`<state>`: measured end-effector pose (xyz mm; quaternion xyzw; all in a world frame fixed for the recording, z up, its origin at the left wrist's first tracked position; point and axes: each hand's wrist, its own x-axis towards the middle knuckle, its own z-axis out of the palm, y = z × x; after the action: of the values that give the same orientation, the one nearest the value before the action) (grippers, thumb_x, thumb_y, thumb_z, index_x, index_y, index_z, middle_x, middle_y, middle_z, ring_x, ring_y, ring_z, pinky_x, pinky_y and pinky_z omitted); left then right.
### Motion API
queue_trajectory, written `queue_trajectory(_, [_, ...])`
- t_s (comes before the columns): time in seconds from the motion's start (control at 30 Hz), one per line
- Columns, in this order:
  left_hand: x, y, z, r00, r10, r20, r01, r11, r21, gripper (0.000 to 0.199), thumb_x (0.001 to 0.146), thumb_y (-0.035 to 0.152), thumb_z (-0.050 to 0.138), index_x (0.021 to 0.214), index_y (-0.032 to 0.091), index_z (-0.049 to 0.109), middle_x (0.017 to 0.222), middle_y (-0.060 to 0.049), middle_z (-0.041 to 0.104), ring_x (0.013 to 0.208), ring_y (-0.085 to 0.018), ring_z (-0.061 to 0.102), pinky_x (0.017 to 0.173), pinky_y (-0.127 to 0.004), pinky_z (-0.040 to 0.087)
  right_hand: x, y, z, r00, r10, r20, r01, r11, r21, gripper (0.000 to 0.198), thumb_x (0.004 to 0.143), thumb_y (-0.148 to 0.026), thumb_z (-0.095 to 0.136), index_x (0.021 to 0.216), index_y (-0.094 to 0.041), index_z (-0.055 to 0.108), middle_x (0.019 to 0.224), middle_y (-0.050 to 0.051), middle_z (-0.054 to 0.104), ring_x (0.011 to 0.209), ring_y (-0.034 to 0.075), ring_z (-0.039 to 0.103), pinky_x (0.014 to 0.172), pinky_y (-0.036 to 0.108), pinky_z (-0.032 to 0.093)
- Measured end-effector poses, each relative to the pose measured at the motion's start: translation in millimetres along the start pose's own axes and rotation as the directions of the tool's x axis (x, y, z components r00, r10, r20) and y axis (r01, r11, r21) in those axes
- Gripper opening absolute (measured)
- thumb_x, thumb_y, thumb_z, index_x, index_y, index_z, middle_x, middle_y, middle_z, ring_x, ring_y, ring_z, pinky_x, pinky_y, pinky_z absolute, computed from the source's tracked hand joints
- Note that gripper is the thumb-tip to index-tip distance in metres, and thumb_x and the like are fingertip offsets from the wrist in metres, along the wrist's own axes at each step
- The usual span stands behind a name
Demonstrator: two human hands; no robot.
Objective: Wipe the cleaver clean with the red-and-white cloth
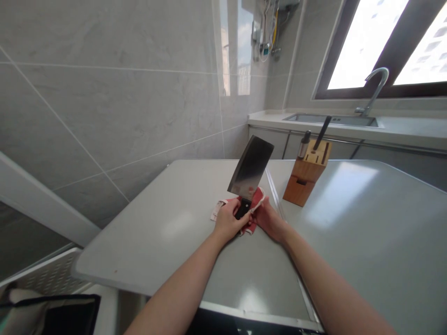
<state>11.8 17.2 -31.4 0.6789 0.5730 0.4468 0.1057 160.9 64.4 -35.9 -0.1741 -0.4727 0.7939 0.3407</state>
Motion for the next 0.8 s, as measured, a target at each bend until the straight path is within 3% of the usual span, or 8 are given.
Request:
queue_trajectory(0.27, [-0.6,-3.1,0.4,0.998,-0.033,-0.053,0.034,0.999,0.021,0.022,0.085,0.041,0.057,0.085,0.02,0.05,0.075,0.0,0.057,0.072,-0.015,0.053,0.066,-0.027,0.038,-0.1,-3.5,-4.5,0.998,0.009,-0.064,-0.005,0.999,0.053,0.072,0.075,-0.083,0.033,0.098,-0.023,0.066,0.076,0.004,0.061,0.064,0.015,0.051,0.068,0.03,0.045])
queue_trajectory(0.43, [-0.7,-4.9,0.1,0.994,-0.044,-0.098,0.042,0.999,-0.017,0.023,0.086,0.042,0.055,0.084,0.019,0.049,0.077,0.0,0.055,0.073,-0.015,0.051,0.067,-0.026,0.038,2.3,0.4,-2.5,0.979,-0.079,-0.189,0.068,0.996,-0.065,0.035,0.075,-0.056,0.065,0.083,-0.022,0.068,0.075,0.002,0.065,0.066,0.016,0.054,0.07,0.031,0.045])
queue_trajectory(0.5, [-1.0,-4.2,-1.1,0.993,-0.046,-0.112,0.044,0.999,-0.027,0.023,0.086,0.041,0.055,0.083,0.019,0.048,0.075,0.001,0.052,0.07,-0.014,0.049,0.065,-0.026,0.037,1.5,1.9,-0.4,0.971,-0.113,-0.21,0.078,0.983,-0.169,0.027,0.07,-0.042,0.073,0.088,-0.022,0.07,0.083,0.003,0.069,0.074,0.018,0.058,0.075,0.032,0.046])
queue_trajectory(0.57, [-1.3,-3.0,-2.6,0.99,-0.05,-0.128,0.047,0.999,-0.026,0.023,0.086,0.041,0.054,0.083,0.019,0.049,0.072,0.002,0.05,0.068,-0.014,0.047,0.064,-0.026,0.037,0.5,3.0,1.5,0.972,-0.123,-0.198,0.073,0.967,-0.245,0.035,0.067,-0.035,0.077,0.1,-0.024,0.07,0.091,0.002,0.07,0.081,0.02,0.061,0.078,0.033,0.047])
queue_trajectory(0.67, [-1.5,-1.1,-4.5,0.986,-0.057,-0.156,0.052,0.998,-0.032,0.022,0.086,0.04,0.054,0.083,0.019,0.051,0.07,0.002,0.048,0.065,-0.014,0.045,0.063,-0.026,0.036,-0.2,4.2,3.0,0.981,-0.13,-0.142,0.079,0.944,-0.319,0.046,0.067,-0.03,0.077,0.111,-0.026,0.067,0.103,0.002,0.069,0.093,0.021,0.062,0.084,0.034,0.048])
queue_trajectory(0.8, [-0.8,0.9,-5.7,0.984,-0.069,-0.163,0.059,0.996,-0.065,0.024,0.086,0.042,0.055,0.083,0.018,0.055,0.068,0.001,0.049,0.063,-0.013,0.043,0.061,-0.026,0.035,-0.4,4.4,3.7,0.984,-0.139,-0.109,0.082,0.907,-0.412,0.042,0.068,-0.028,0.073,0.11,-0.026,0.064,0.107,0.002,0.067,0.098,0.021,0.062,0.088,0.035,0.048])
